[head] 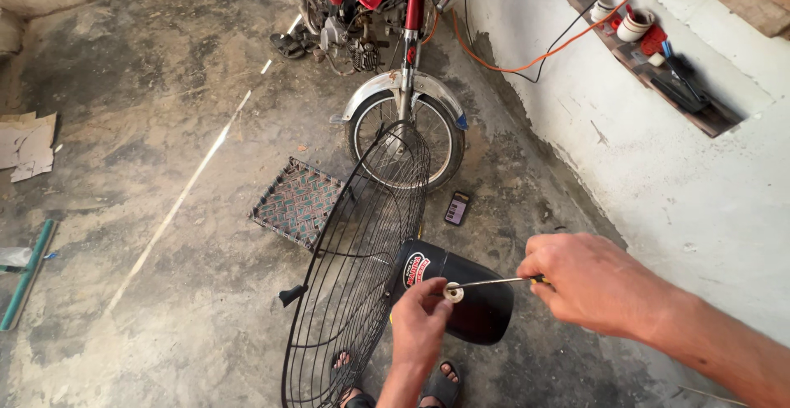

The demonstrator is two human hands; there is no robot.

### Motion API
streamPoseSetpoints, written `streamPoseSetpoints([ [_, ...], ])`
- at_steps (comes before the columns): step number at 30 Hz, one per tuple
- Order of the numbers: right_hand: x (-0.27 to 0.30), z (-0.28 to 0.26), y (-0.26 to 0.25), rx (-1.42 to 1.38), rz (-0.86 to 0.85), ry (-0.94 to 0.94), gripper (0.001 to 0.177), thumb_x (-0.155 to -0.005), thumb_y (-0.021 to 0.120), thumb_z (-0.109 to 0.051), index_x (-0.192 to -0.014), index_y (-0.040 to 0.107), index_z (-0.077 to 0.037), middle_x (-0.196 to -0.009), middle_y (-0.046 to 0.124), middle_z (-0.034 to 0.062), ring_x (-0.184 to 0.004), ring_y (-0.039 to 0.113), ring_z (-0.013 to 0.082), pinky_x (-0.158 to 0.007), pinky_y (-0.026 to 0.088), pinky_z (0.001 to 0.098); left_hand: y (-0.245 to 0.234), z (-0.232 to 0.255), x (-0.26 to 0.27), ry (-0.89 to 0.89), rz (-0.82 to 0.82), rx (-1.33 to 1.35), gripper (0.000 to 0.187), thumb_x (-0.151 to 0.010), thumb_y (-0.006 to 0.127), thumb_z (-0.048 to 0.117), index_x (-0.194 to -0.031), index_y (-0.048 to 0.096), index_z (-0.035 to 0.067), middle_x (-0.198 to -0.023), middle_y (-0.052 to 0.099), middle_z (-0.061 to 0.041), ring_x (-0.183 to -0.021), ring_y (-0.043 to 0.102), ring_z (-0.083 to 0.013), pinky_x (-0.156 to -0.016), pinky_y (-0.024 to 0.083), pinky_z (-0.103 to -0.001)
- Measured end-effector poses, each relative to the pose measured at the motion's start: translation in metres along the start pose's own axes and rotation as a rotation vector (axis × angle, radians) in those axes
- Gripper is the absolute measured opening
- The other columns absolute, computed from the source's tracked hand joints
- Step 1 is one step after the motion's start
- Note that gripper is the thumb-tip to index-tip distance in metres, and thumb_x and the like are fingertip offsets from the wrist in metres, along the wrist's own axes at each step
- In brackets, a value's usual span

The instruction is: The person disassembles a standing electric fan using a screwdriver. They remove the front grille, unscrew the central hub to detach the fan blades, and then remove the rear grille. The components are placed on the floor.

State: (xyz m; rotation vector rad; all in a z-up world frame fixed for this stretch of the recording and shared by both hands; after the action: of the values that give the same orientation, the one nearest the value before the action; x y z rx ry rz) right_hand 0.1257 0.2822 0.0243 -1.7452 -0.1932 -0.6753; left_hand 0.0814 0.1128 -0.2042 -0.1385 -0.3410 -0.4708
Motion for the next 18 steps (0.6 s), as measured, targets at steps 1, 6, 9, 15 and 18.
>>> streamPoseSetpoints([
  [1,-0.001,-0.001,-0.001,0.022,-0.006,-0.002,0.028,-0.084,0.075,-0.019,-0.111,0.077,-0.017,-0.108,0.070,0.0002,-0.103,0.070,0.0221,-0.094,0.054,0.0392,0.003,-0.002,0.000,0.005,-0.009,0.019,0.036,-0.084,0.072,0.002,-0.120,0.072,0.004,-0.095,0.080,-0.009,-0.087,0.077,-0.0156,-0.080,0.061,-0.028],
  [6,-0.005,-0.004,-0.006,0.100,-0.015,-0.079,0.021,-0.084,0.073,-0.017,-0.105,0.078,-0.015,-0.103,0.069,0.0011,-0.102,0.070,0.0227,-0.092,0.054,0.0407,0.012,-0.007,-0.002,-0.006,-0.016,0.083,0.038,-0.084,0.073,0.001,-0.122,0.069,0.002,-0.104,0.079,-0.008,-0.090,0.077,-0.0141,-0.081,0.062,-0.027],
  [9,-0.007,-0.006,-0.008,0.130,-0.001,-0.118,0.020,-0.084,0.072,-0.016,-0.102,0.080,-0.016,-0.101,0.070,0.0012,-0.100,0.071,0.0234,-0.091,0.054,0.0411,0.012,-0.008,-0.002,-0.001,-0.006,0.090,0.038,-0.084,0.073,0.001,-0.122,0.069,0.001,-0.108,0.078,-0.008,-0.093,0.078,-0.0139,-0.083,0.062,-0.027],
  [15,-0.014,-0.017,-0.008,0.174,0.008,-0.180,0.026,-0.083,0.067,-0.008,-0.105,0.079,-0.016,-0.102,0.068,0.0051,-0.097,0.069,0.0273,-0.089,0.053,0.0434,0.011,-0.003,0.000,0.018,-0.008,0.087,0.036,-0.085,0.073,-0.001,-0.120,0.071,0.001,-0.110,0.076,-0.008,-0.096,0.078,-0.0154,-0.085,0.063,-0.026],
  [18,-0.017,-0.023,-0.007,0.261,0.001,-0.266,0.024,-0.079,0.065,0.000,-0.095,0.077,-0.011,-0.099,0.066,0.0080,-0.096,0.069,0.0287,-0.087,0.054,0.0443,0.011,-0.001,0.001,0.016,-0.005,0.084,0.035,-0.084,0.072,-0.003,-0.119,0.071,0.001,-0.112,0.073,-0.007,-0.097,0.078,-0.0149,-0.085,0.063,-0.026],
])
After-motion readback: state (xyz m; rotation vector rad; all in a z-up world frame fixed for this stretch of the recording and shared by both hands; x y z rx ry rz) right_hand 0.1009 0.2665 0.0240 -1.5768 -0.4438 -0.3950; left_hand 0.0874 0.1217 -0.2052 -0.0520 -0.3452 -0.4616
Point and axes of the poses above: each hand's wrist, its own x-axis away from the middle knuckle, its own y-axis out of the palm, z = x × y, the point moved 2 cm from there along -x, towards the middle knuckle
